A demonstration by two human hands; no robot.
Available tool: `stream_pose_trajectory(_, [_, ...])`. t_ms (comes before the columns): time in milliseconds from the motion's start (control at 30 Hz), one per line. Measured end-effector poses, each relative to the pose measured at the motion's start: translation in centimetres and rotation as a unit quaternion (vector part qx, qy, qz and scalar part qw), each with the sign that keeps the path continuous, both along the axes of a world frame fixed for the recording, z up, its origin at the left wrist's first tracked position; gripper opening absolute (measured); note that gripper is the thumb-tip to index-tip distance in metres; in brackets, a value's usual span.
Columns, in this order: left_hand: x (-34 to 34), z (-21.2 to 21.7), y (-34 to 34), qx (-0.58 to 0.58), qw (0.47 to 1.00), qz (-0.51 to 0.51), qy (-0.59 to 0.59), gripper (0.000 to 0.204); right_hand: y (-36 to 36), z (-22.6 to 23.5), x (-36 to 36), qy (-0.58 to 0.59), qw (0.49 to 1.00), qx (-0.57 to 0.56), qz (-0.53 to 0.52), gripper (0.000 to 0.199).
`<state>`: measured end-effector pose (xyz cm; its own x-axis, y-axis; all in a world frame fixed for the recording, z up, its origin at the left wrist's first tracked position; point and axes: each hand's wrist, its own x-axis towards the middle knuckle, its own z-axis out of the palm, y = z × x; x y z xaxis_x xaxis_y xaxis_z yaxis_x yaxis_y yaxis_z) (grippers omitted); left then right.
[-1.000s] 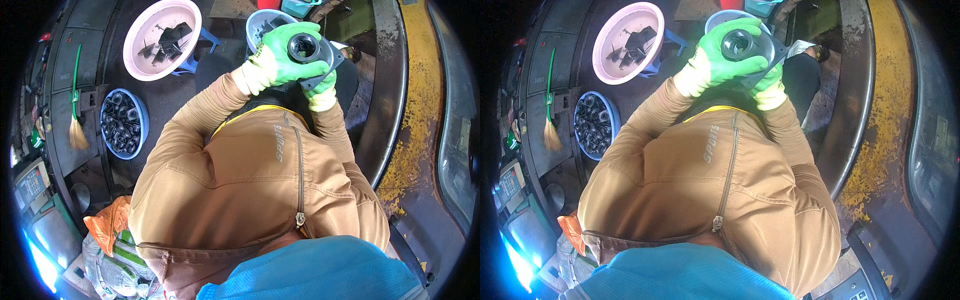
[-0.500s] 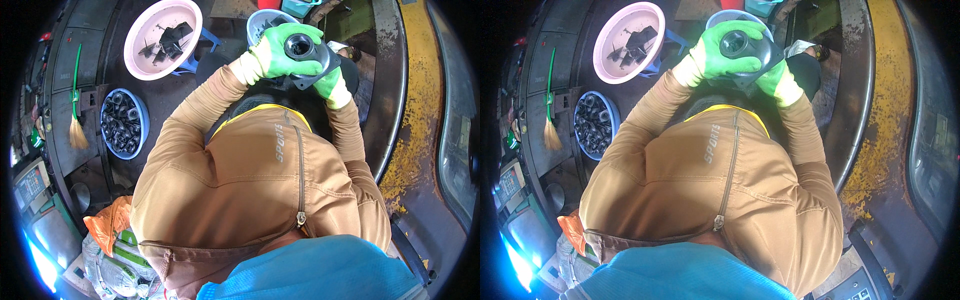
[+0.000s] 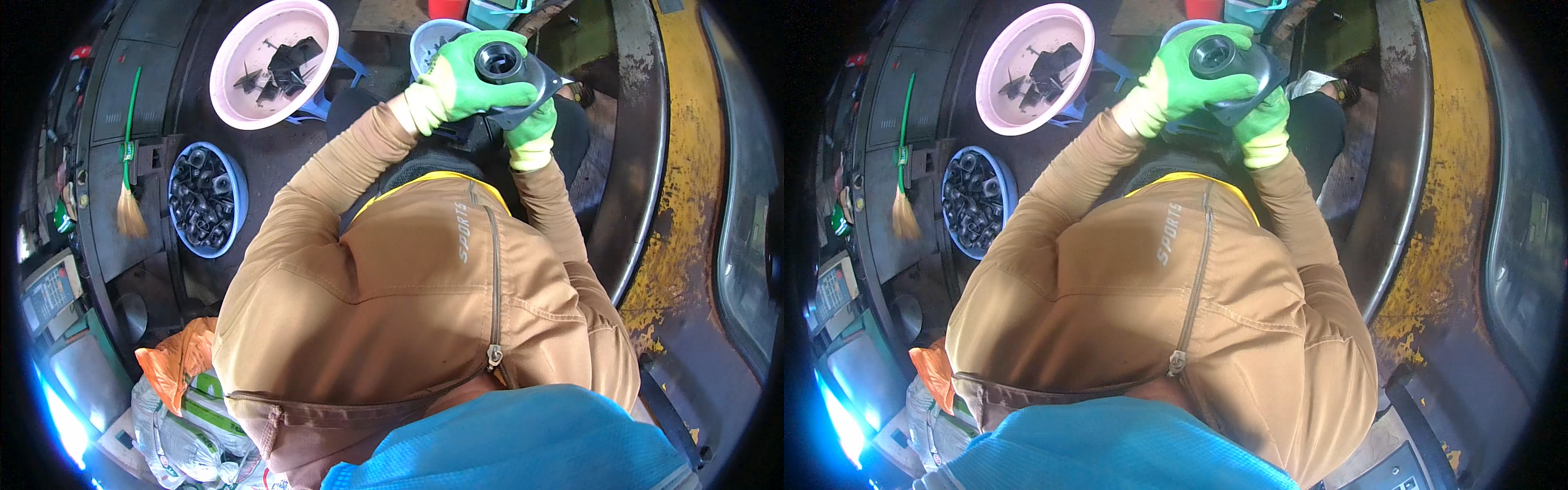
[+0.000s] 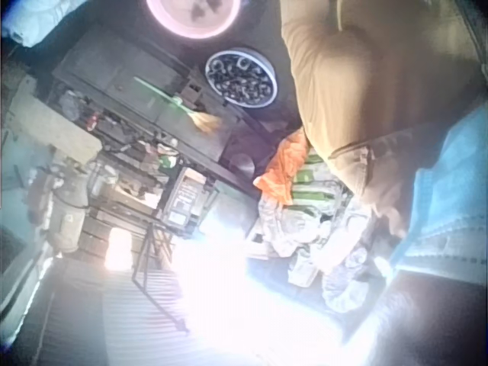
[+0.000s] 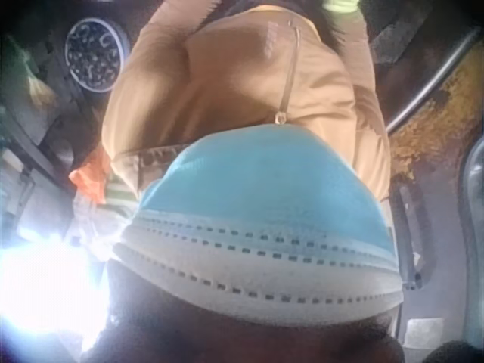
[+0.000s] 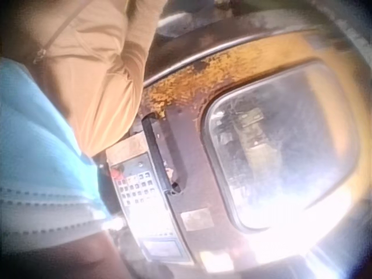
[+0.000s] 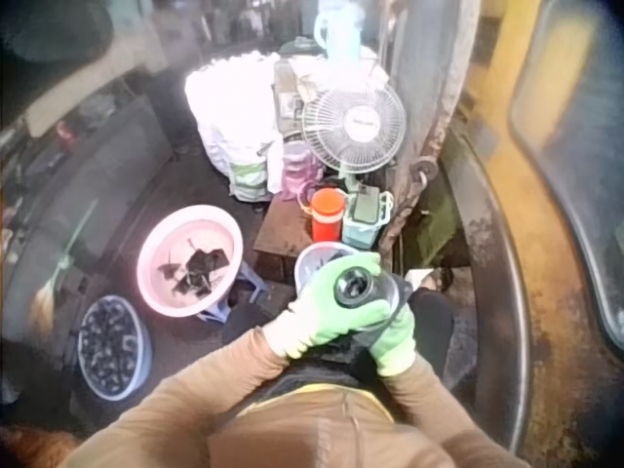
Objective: The person repeatedly picks up small black metal parts from a pink basin and grinds them against a rotating grinding wheel. After grinding, the parts are placed into a white bucket. The process is repeated for multiple parts.
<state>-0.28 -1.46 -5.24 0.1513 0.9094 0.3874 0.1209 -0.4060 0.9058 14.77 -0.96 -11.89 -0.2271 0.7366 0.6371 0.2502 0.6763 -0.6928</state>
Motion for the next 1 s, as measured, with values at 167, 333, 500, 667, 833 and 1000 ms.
stream_pose_trajectory(167, [1.4, 0.2, -1.6, 0.030, 0.998, 0.056, -0.011, 0.049, 0.3, 1.2, 0.3, -0.049, 0.998, -0.028, 0.000, 0.047])
stream_pose_trajectory(333, [0.7, 1.1, -1.3, 0.056, 0.997, 0.044, -0.003, 0.051, 0.4, 4.6, 1.0, -0.074, 0.985, -0.088, 0.132, 0.049])
stream_pose_trajectory(500, [0.0, 2.3, -1.2, 0.068, 0.998, -0.008, -0.004, 0.053, -0.1, 7.1, 1.3, -0.105, 0.970, -0.145, 0.164, 0.051])
stream_pose_trajectory(667, [-1.4, 2.8, -1.0, -0.004, 0.983, -0.183, -0.012, 0.043, -0.7, 5.9, 1.1, -0.003, 0.937, -0.247, 0.245, 0.058])
stream_pose_trajectory(833, [0.1, 2.5, -1.1, 0.040, 0.999, -0.013, -0.032, 0.050, -0.5, 3.5, 0.3, 0.043, 0.994, -0.070, 0.073, 0.045])
stream_pose_trajectory(1000, [0.5, 2.8, -2.0, 0.110, 0.993, 0.047, 0.017, 0.051, -1.0, 4.4, 0.1, 0.101, 0.981, -0.116, 0.118, 0.042])
